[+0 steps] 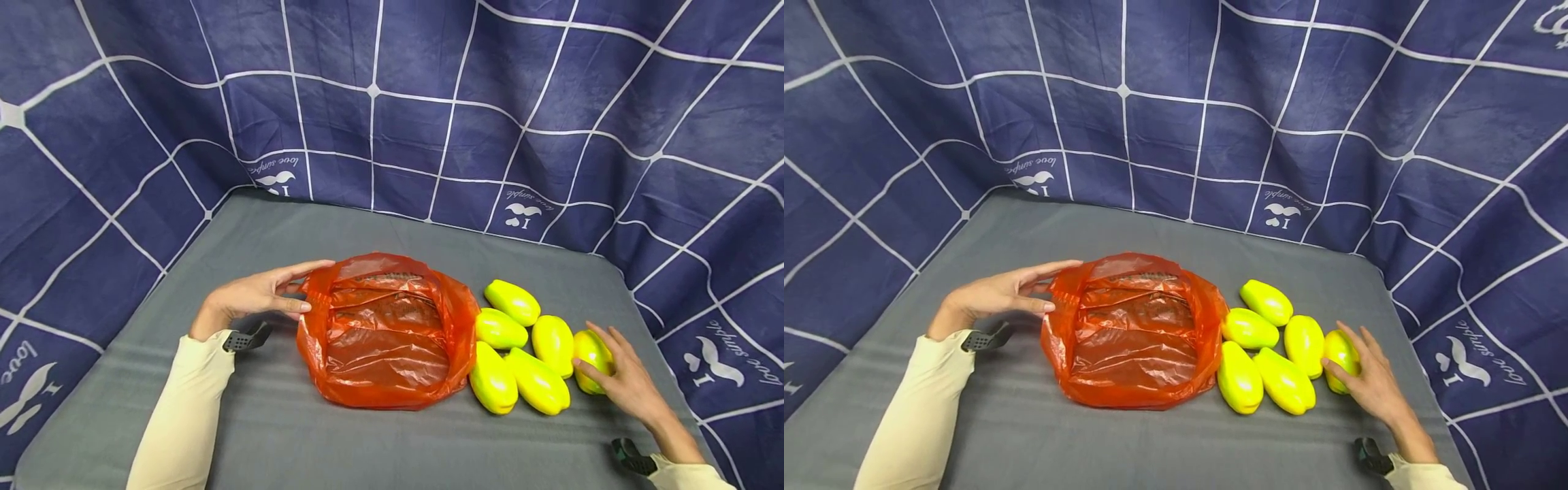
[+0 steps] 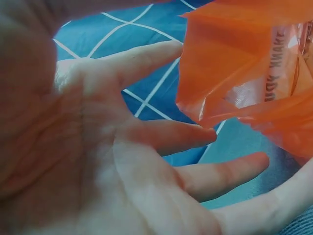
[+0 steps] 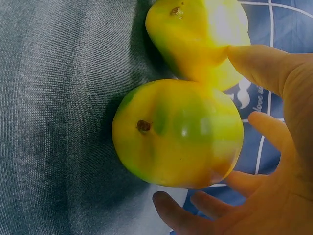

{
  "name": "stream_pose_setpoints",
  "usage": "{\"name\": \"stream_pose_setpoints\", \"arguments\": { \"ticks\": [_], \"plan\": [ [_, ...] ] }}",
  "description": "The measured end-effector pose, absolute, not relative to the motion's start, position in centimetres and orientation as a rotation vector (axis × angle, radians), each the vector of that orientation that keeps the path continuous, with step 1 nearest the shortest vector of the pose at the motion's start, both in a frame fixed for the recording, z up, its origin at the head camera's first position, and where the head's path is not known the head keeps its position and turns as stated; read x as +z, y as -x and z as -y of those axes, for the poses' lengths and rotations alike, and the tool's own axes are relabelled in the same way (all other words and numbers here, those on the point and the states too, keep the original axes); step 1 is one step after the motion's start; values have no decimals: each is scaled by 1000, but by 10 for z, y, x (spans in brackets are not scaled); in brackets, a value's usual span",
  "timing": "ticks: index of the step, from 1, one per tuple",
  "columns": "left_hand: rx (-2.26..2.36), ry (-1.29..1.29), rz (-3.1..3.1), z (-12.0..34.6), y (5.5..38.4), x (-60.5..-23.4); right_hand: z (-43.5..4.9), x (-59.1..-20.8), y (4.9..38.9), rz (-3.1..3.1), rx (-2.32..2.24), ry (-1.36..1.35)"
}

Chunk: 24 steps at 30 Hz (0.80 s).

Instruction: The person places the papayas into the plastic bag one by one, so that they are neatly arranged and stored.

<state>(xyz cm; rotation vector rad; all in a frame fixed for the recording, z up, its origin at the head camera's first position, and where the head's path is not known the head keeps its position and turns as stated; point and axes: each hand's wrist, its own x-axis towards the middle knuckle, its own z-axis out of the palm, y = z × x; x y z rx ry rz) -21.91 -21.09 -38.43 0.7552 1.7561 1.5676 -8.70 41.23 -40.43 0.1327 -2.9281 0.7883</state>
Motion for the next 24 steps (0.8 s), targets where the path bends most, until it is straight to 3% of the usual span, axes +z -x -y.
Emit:
{"name": "stream_pose_setpoints", "arguments": {
  "ticks": [24],
  "plan": [
    [1494, -847, -1684, 208, 228, -395, -416, -419, 80, 2774, 688, -280]
  ]
}}
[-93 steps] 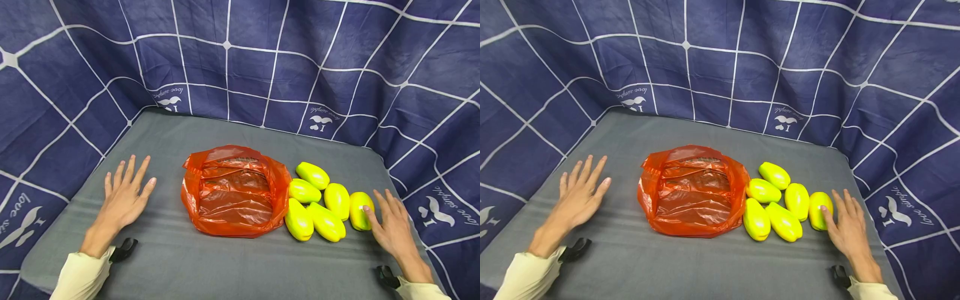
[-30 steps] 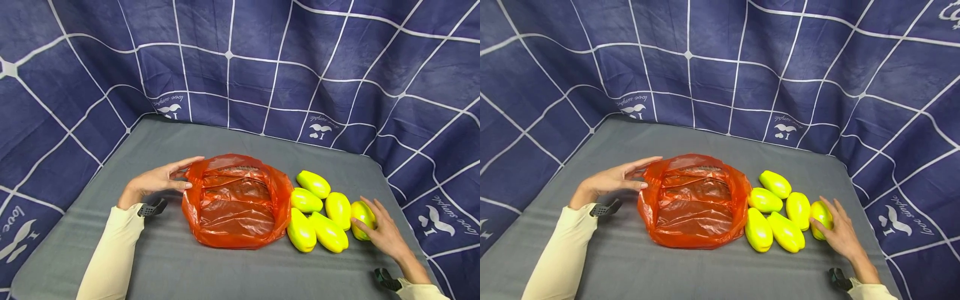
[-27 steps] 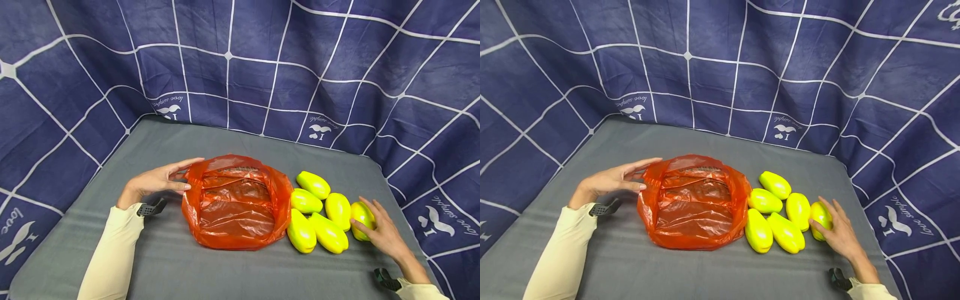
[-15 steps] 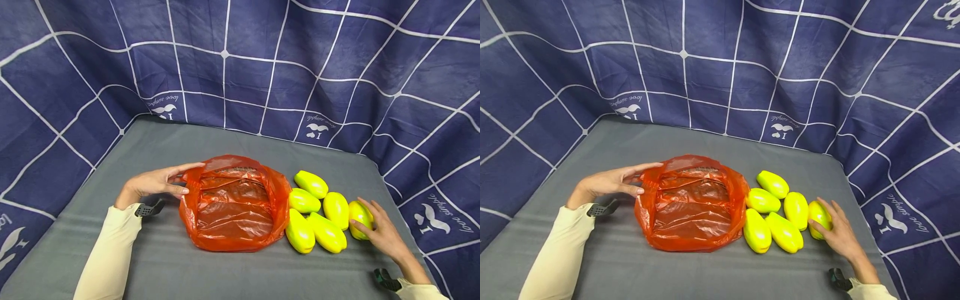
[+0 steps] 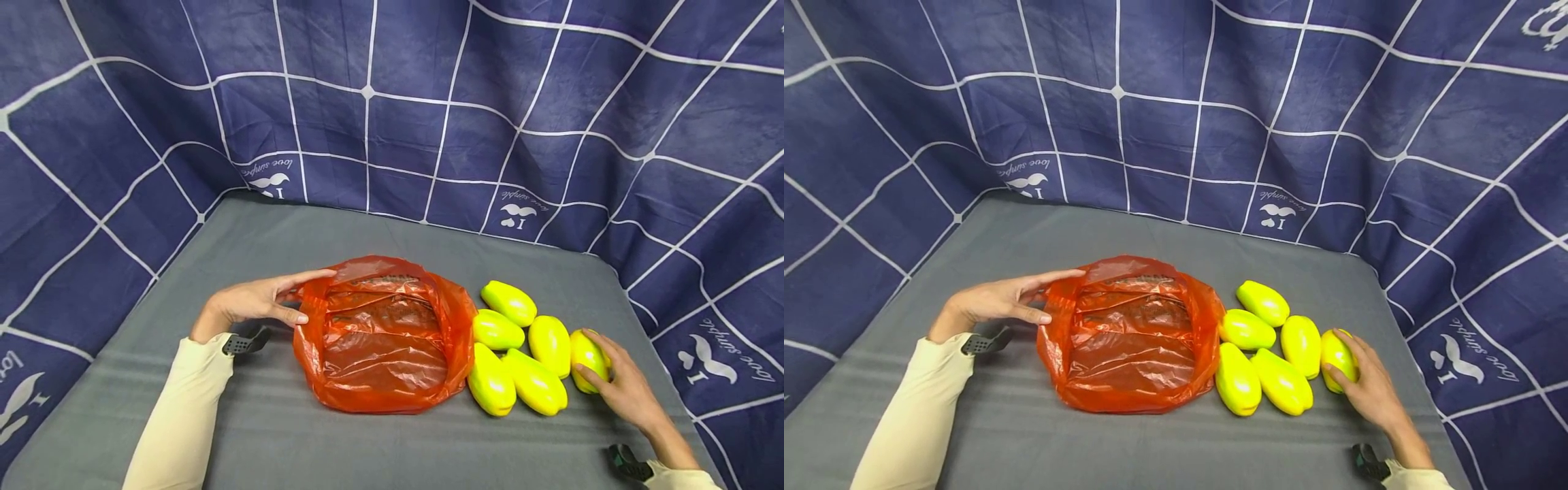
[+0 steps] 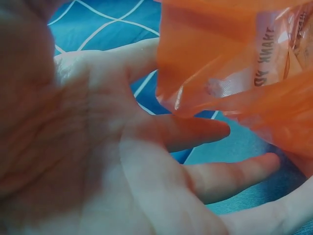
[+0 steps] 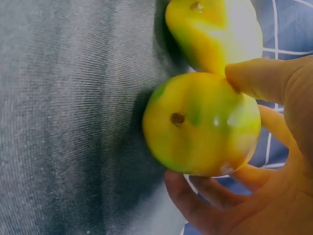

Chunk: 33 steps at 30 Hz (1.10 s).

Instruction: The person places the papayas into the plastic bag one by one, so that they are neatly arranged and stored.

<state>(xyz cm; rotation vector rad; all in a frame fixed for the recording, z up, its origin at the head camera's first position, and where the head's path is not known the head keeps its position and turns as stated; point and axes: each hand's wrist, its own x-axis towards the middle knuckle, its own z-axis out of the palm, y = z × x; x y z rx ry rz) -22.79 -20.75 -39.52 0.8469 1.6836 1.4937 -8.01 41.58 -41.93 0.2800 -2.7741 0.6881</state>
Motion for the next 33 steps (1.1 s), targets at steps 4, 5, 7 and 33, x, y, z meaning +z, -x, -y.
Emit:
{"name": "stream_pose_setpoints", "arguments": {
  "ticks": [4, 5, 7, 33],
  "plan": [
    [1474, -861, -1708, 208, 230, -393, -418, -415, 80, 2762, 661, -253],
    [1469, -866, -1714, 208, 231, -392, -419, -413, 80, 2757, 663, -249],
    [1466, -887, -1734, 206, 234, -392, -420, -407, 81, 2736, 666, -245],
    [1434, -831, -1710, 209, 237, -395, -347, -351, 99, 2698, 818, -152]
  ]
}}
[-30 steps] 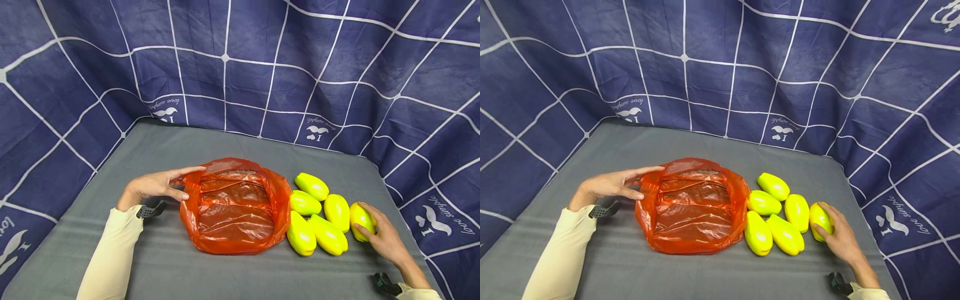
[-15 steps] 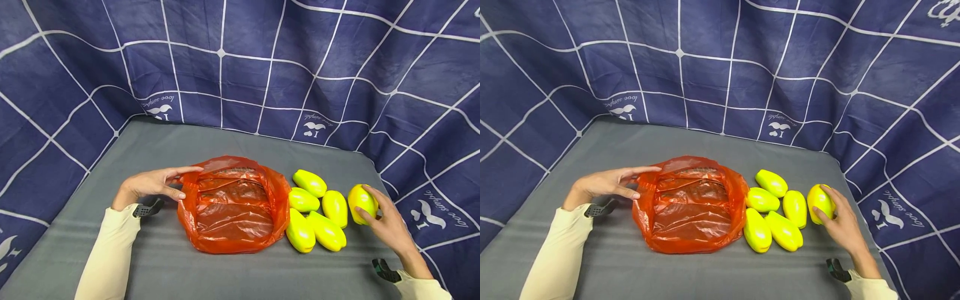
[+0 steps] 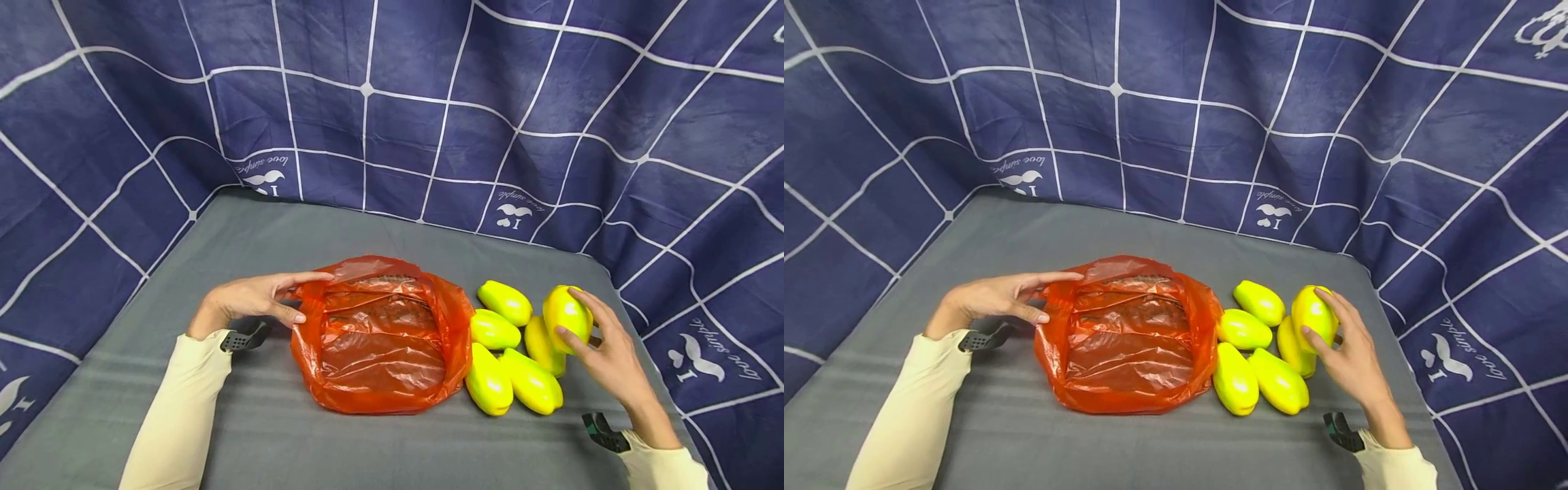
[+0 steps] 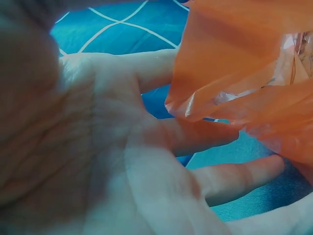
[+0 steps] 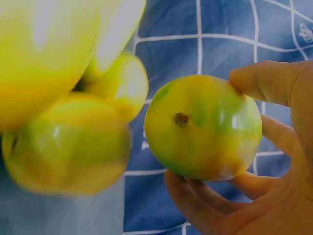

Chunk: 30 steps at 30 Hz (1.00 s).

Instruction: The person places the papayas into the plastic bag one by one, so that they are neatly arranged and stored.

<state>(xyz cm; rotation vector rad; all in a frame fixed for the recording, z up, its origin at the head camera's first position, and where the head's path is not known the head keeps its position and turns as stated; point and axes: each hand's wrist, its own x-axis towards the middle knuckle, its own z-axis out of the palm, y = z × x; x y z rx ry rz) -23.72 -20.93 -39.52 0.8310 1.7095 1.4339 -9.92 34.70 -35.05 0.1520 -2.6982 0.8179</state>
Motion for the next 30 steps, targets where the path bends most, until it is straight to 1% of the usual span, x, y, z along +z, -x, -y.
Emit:
{"name": "stream_pose_setpoints", "arguments": {
  "ticks": [12, 19, 30],
  "plan": [
    [1451, -744, -1641, 211, 236, -387, -313, -335, 108, 2722, 850, -240],
    [1455, -802, -1651, 209, 237, -392, -294, -329, 117, 2695, 908, -318],
    [1453, -879, -1656, 207, 237, -396, -246, -323, 125, 2708, 985, -476]
  ]
}}
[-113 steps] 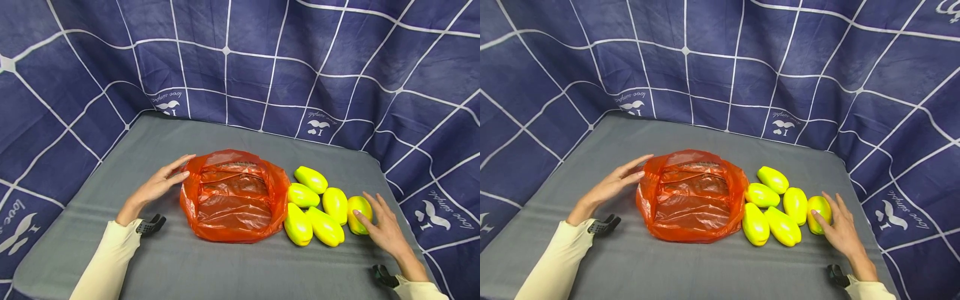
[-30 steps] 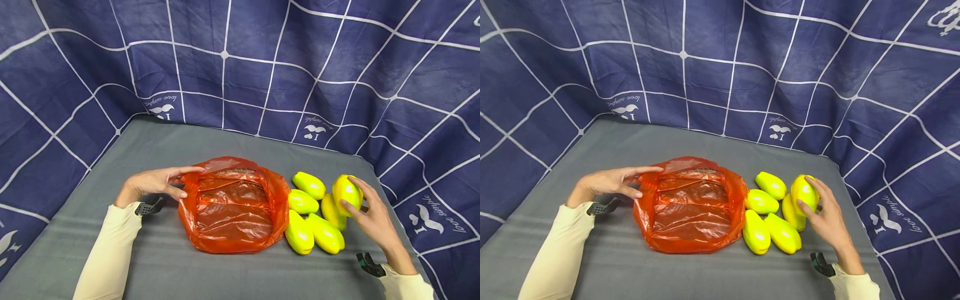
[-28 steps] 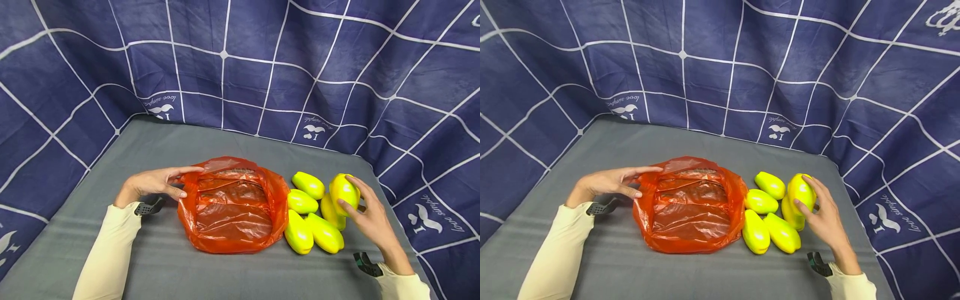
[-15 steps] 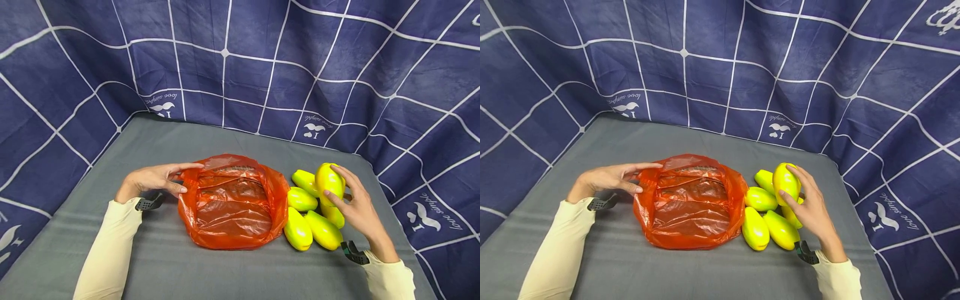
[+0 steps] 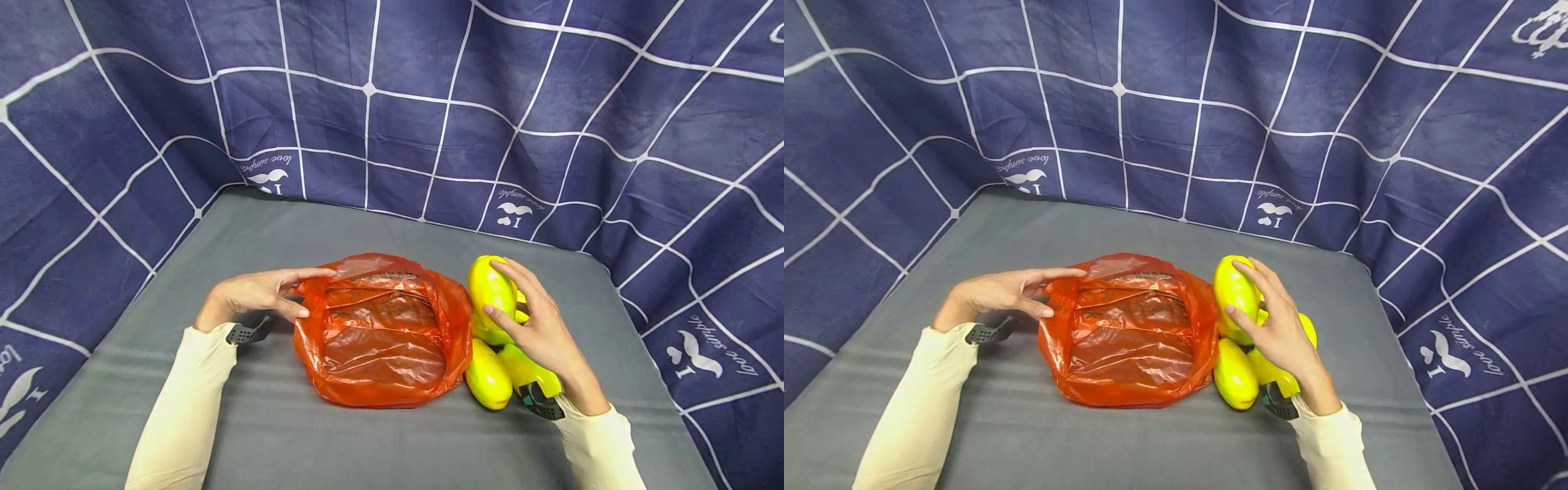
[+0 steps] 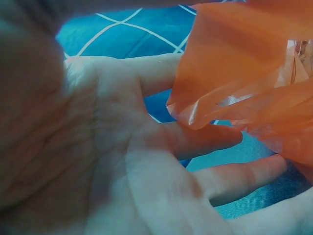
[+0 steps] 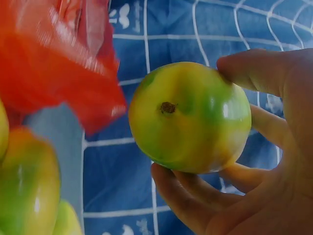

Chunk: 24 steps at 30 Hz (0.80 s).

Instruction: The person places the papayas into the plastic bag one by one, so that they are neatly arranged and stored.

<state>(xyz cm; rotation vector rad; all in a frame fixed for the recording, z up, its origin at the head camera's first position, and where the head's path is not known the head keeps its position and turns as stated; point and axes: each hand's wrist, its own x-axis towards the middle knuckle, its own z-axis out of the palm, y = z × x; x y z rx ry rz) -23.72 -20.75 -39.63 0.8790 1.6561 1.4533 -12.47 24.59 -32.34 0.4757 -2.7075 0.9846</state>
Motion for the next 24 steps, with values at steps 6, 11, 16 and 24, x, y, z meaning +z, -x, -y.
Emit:
{"name": "stream_pose_setpoints", "arguments": {
  "ticks": [6, 11, 16, 24],
  "plan": [
    [1451, -886, -1620, 205, 238, -398, -217, -322, 122, 2750, 1031, -634],
    [1437, -877, -1658, 205, 238, -397, -194, -325, 123, 2810, 1045, -723],
    [1421, -888, -1673, 204, 239, -398, -179, -329, 128, 2816, 1088, -785],
    [1422, -875, -1666, 202, 240, -397, -164, -335, 133, 2801, 1160, -829]
  ]
}}
